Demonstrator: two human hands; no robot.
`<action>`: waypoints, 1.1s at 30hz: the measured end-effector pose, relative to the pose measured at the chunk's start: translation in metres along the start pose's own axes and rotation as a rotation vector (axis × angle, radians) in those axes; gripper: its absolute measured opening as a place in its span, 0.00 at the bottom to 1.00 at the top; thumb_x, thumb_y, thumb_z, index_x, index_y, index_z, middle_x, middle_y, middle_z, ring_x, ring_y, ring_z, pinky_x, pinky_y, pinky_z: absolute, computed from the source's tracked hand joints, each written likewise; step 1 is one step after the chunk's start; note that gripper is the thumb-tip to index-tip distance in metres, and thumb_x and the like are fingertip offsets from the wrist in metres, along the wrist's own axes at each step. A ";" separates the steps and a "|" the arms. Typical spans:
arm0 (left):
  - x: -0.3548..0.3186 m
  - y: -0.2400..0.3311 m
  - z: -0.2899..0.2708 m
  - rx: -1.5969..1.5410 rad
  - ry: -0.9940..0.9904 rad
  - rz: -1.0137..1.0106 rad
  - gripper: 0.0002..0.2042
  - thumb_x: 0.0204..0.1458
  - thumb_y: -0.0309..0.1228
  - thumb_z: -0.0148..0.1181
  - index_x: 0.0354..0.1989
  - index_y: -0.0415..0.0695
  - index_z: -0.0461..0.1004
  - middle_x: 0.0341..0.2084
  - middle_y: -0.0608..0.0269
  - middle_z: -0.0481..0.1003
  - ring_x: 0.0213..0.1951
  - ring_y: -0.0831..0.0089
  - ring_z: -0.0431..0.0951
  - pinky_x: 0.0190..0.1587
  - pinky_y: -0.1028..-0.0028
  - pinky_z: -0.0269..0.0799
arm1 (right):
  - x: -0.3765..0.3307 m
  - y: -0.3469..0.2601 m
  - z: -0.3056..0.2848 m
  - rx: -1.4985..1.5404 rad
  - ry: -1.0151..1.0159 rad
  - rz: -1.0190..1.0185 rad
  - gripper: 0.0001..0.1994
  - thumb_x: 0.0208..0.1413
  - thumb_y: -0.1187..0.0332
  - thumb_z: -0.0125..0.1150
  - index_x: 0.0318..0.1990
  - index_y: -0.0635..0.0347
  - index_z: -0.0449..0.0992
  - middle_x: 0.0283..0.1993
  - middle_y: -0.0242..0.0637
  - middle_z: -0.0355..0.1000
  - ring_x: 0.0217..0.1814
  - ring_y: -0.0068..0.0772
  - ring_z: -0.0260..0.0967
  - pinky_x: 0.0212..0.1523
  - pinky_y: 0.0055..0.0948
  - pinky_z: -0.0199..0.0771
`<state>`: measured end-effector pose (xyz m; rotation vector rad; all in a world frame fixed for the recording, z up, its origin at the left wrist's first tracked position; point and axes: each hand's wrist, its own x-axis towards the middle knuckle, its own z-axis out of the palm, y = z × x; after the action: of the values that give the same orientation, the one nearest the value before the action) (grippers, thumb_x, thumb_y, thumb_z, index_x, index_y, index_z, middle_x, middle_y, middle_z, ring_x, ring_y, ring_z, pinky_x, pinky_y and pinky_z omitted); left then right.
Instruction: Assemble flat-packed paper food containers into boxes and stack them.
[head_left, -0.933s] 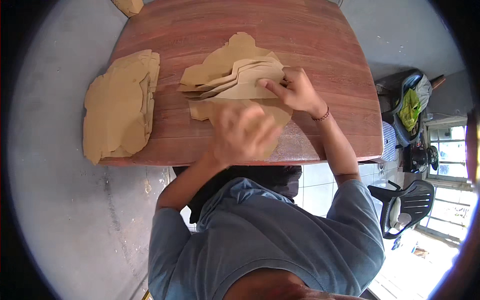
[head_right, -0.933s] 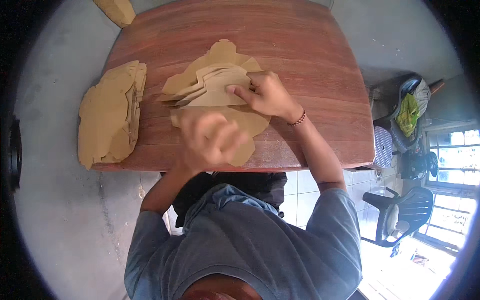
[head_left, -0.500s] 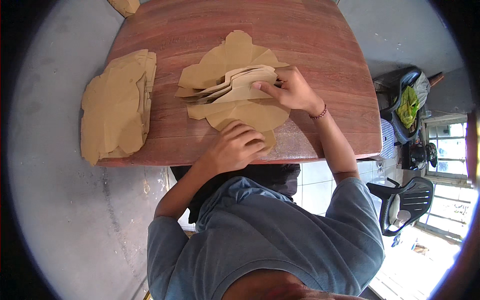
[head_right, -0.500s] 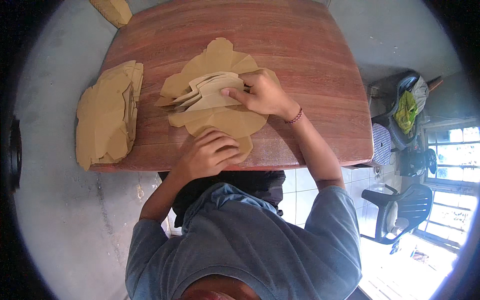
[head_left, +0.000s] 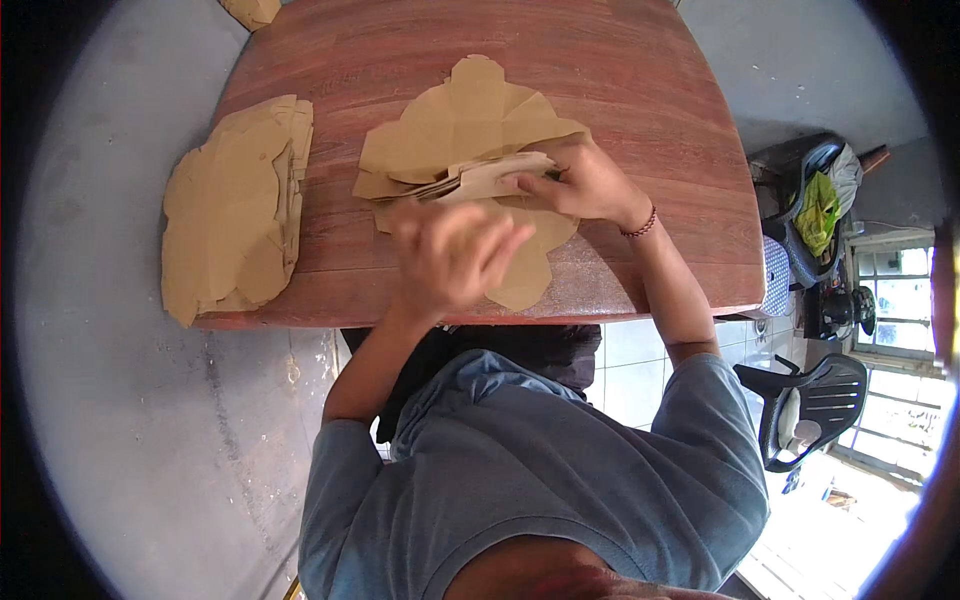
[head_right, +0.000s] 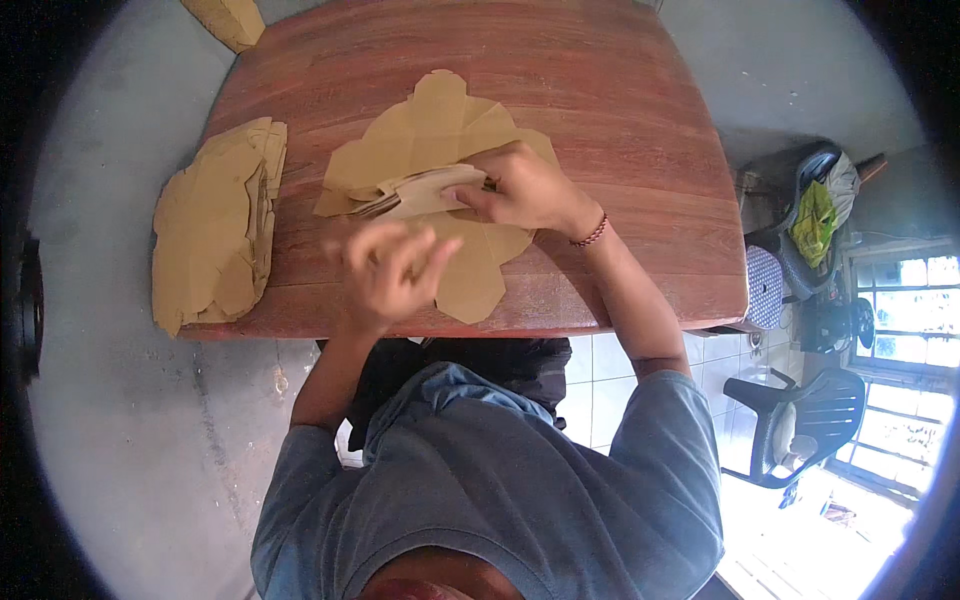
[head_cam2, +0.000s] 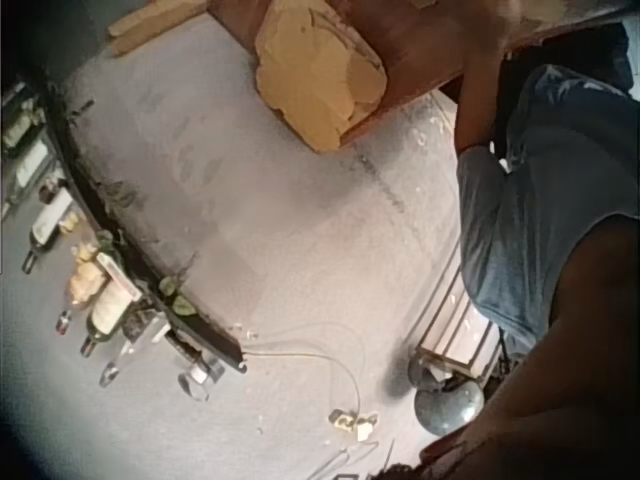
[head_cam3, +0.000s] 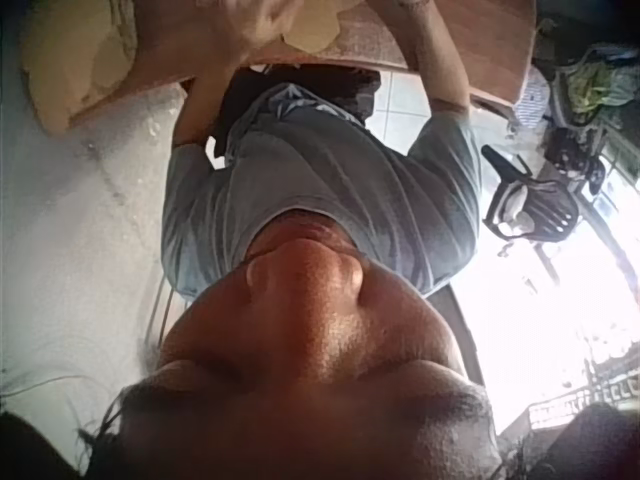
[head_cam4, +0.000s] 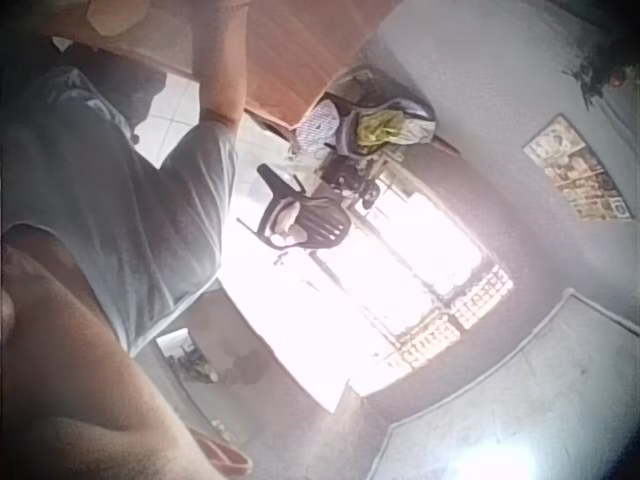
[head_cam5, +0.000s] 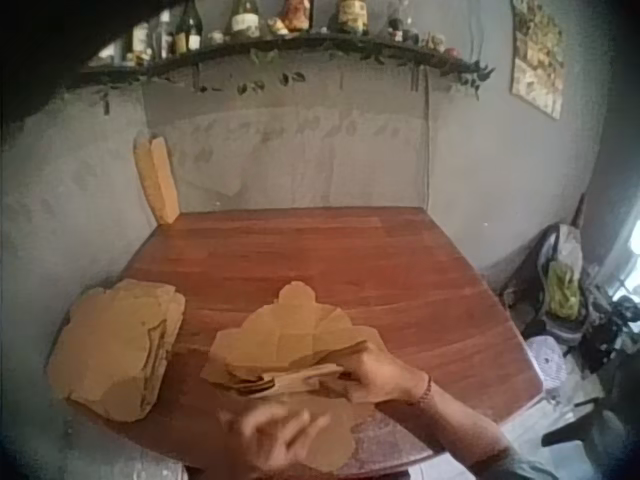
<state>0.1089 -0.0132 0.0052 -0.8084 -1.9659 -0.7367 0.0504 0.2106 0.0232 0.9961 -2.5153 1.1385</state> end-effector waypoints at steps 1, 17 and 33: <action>-0.014 0.008 -0.004 -0.057 -0.036 0.081 0.13 0.49 0.37 0.74 0.39 0.48 0.78 0.43 0.69 0.75 0.44 0.64 0.76 0.50 0.57 0.70 | 0.000 0.000 -0.001 -0.007 -0.005 0.064 0.17 0.54 0.63 0.73 0.47 0.67 0.81 0.38 0.54 0.80 0.36 0.50 0.79 0.36 0.36 0.77; -0.029 0.012 0.001 -0.164 -0.796 0.202 0.23 0.42 0.35 0.69 0.50 0.48 0.75 0.48 0.61 0.75 0.53 0.59 0.78 0.57 0.58 0.76 | 0.002 -0.006 0.001 0.009 0.021 0.017 0.17 0.55 0.63 0.73 0.48 0.63 0.82 0.36 0.50 0.81 0.32 0.47 0.79 0.34 0.36 0.77; -0.008 -0.012 0.003 -0.303 -0.734 0.255 0.16 0.49 0.29 0.60 0.48 0.46 0.79 0.38 0.62 0.81 0.35 0.66 0.85 0.34 0.67 0.83 | 0.003 -0.008 -0.004 0.007 -0.055 0.047 0.14 0.55 0.64 0.72 0.45 0.62 0.85 0.40 0.49 0.82 0.40 0.51 0.80 0.42 0.37 0.79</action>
<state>0.1014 -0.0205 -0.0054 -1.6622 -2.3351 -0.6413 0.0531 0.2088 0.0317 0.9887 -2.5920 1.1492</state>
